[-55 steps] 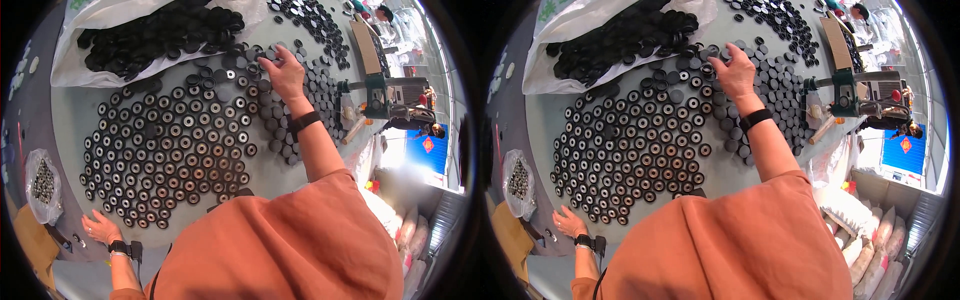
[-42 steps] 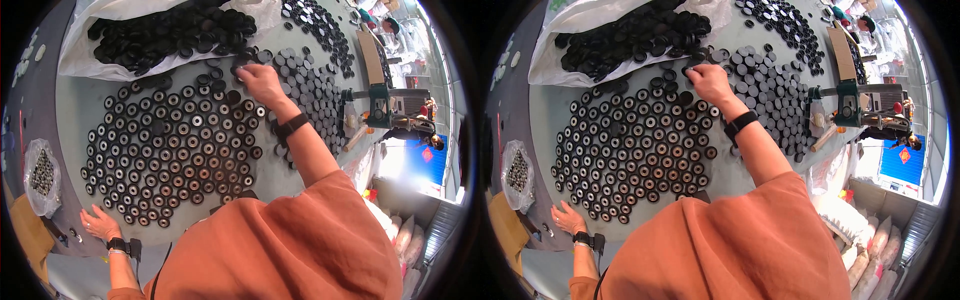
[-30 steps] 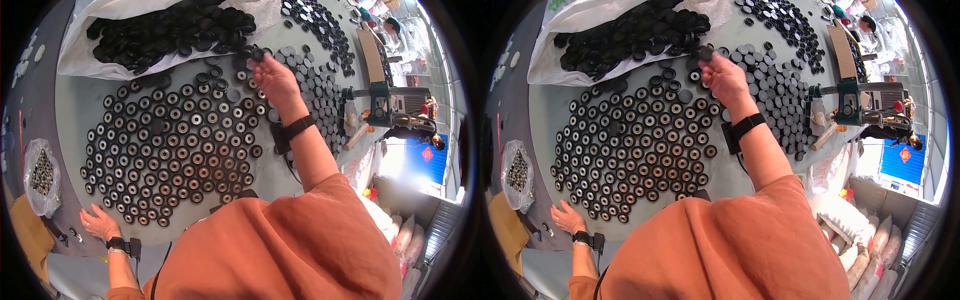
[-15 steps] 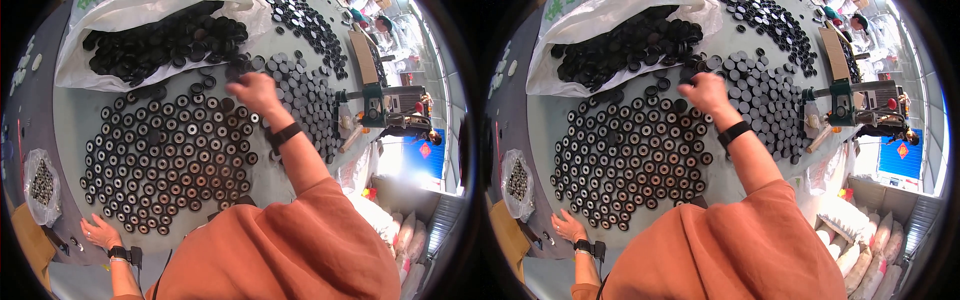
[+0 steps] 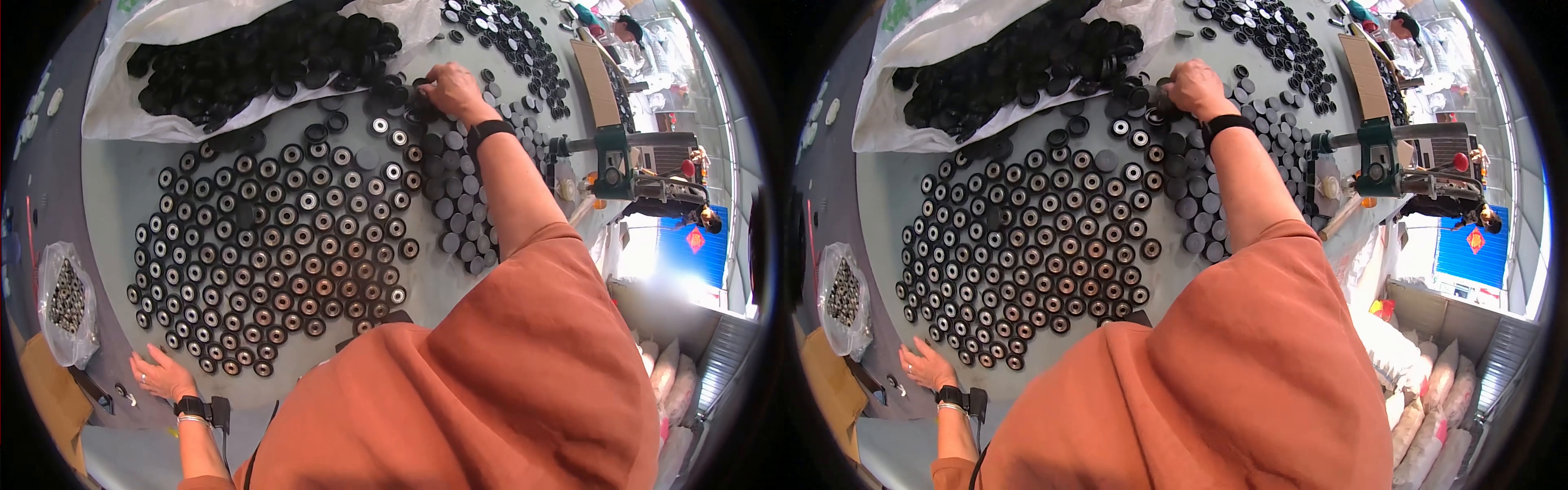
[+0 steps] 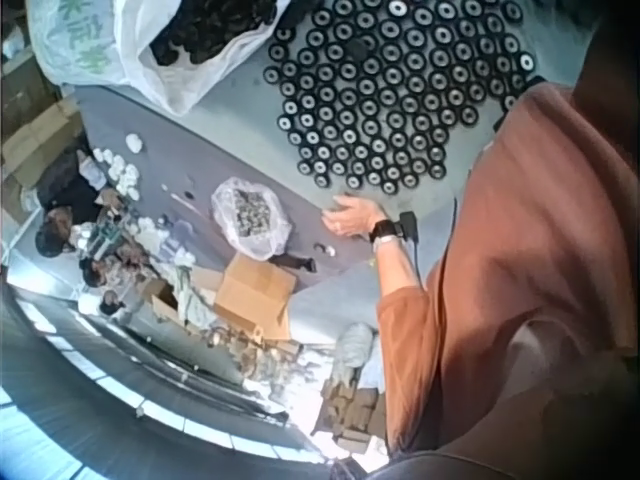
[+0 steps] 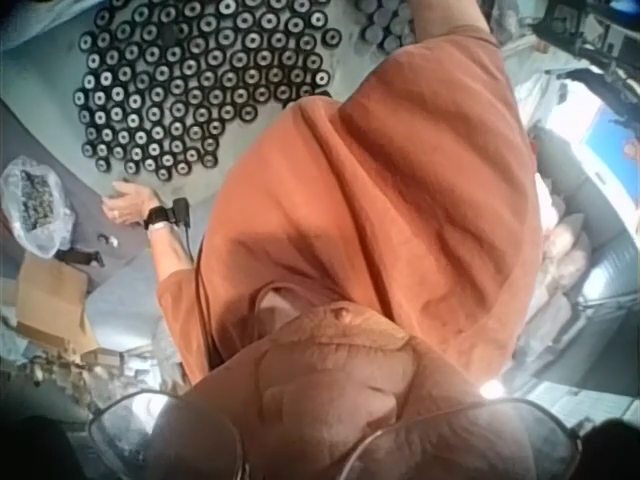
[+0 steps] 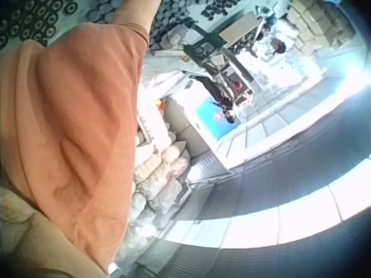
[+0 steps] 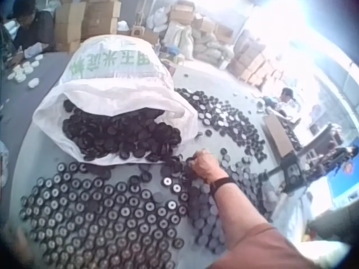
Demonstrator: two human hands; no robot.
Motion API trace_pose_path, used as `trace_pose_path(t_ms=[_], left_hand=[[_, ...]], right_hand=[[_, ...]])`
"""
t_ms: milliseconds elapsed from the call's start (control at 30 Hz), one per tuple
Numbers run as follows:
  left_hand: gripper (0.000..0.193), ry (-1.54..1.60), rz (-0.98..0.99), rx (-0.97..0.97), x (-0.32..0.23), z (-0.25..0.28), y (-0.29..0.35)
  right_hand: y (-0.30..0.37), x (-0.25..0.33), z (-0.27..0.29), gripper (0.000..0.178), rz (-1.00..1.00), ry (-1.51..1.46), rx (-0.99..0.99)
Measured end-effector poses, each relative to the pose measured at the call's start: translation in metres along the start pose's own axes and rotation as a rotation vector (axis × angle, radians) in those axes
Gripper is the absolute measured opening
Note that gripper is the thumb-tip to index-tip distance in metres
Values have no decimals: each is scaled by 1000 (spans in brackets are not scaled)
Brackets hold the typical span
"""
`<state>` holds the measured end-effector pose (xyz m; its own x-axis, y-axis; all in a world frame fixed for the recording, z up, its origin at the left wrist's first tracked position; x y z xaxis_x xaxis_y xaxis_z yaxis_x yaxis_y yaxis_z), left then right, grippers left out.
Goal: The recorder is assembling small black rubber or plastic industrial components with metal rings, then using a rubber mallet to secure them together.
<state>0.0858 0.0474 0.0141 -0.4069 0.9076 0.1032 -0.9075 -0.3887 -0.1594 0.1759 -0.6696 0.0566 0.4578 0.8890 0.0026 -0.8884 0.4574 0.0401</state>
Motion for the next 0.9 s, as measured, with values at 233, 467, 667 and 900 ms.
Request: trace_pose_path(t_ms=[233,467,667,900], left_hand=[[53,13,-46,-42,0,2,0],[52,15,-46,-48,-1,3,-2],[53,9,-9,-14,-2,5,0],[53,7,-35,-29,4,-1,-2]], right_hand=[[69,-7,3,27,-300,-868,-3],[121,59,21,16,161,-413,-359],[128,75,15,17,309,-240,-451],[122,70,13,19,279,-292,-451]])
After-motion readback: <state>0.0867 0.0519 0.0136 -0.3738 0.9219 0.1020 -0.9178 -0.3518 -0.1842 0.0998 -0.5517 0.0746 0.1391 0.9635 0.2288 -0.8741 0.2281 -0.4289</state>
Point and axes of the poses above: each hand's wrist, its own y-axis away from the middle knuckle, its own z-axis out of the back of the hand, x = y × z, the point moved 10 cm from there along -y, towards the middle knuckle, and after that the axes turned 4 degrees about -z, right-handed, at the moved point
